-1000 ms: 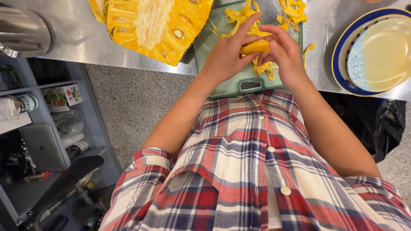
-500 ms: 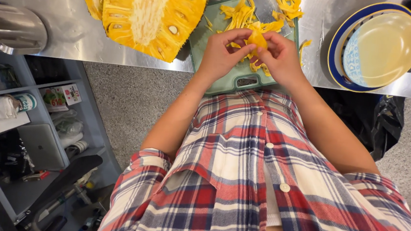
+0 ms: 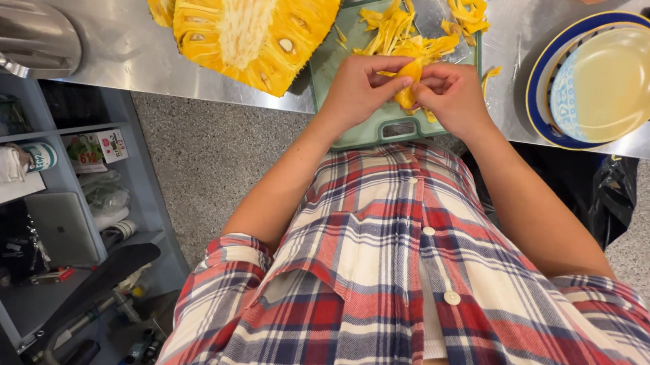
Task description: The person pulls yellow jackfruit pods from the rind by hand on a cutting board, removes seeds and places the cleaned pods on a plate, then moves the board aside, repositions large jackfruit quarters on the counter, and cuts the rind off the quarters with a cleaver.
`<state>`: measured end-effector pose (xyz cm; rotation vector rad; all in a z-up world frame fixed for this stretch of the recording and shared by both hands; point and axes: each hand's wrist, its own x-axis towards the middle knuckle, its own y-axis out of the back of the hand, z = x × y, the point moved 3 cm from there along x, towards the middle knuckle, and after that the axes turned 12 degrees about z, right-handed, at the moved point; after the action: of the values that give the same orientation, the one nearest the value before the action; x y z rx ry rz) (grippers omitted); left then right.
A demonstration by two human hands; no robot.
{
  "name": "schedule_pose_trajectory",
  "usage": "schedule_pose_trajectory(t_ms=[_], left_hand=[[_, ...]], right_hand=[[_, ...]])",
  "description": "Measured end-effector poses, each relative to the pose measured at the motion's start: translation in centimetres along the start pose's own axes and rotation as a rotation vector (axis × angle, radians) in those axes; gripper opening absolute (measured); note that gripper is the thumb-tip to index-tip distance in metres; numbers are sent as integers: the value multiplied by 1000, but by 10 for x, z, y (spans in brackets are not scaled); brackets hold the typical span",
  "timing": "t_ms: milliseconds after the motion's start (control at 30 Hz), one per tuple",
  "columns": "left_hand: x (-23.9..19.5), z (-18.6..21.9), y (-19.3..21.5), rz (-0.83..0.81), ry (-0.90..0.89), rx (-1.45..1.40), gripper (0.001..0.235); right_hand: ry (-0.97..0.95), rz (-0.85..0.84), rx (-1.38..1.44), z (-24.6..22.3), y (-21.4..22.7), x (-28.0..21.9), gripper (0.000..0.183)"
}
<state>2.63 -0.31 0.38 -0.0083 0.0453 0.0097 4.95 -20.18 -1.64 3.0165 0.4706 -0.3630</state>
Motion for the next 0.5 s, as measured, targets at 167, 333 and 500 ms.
schedule_pose_trajectory(t_ms=[167, 333, 500], left_hand=[[1, -3, 13, 55, 98, -155, 34], [1, -6, 23, 4, 80, -161, 37], [-3, -17, 23, -85, 90, -216, 36]], right_hand=[[-119, 67, 172, -19, -19, 0, 22], [-117, 93, 218, -17, -28, -5, 24], [-75, 168, 132, -14, -33, -17, 21]])
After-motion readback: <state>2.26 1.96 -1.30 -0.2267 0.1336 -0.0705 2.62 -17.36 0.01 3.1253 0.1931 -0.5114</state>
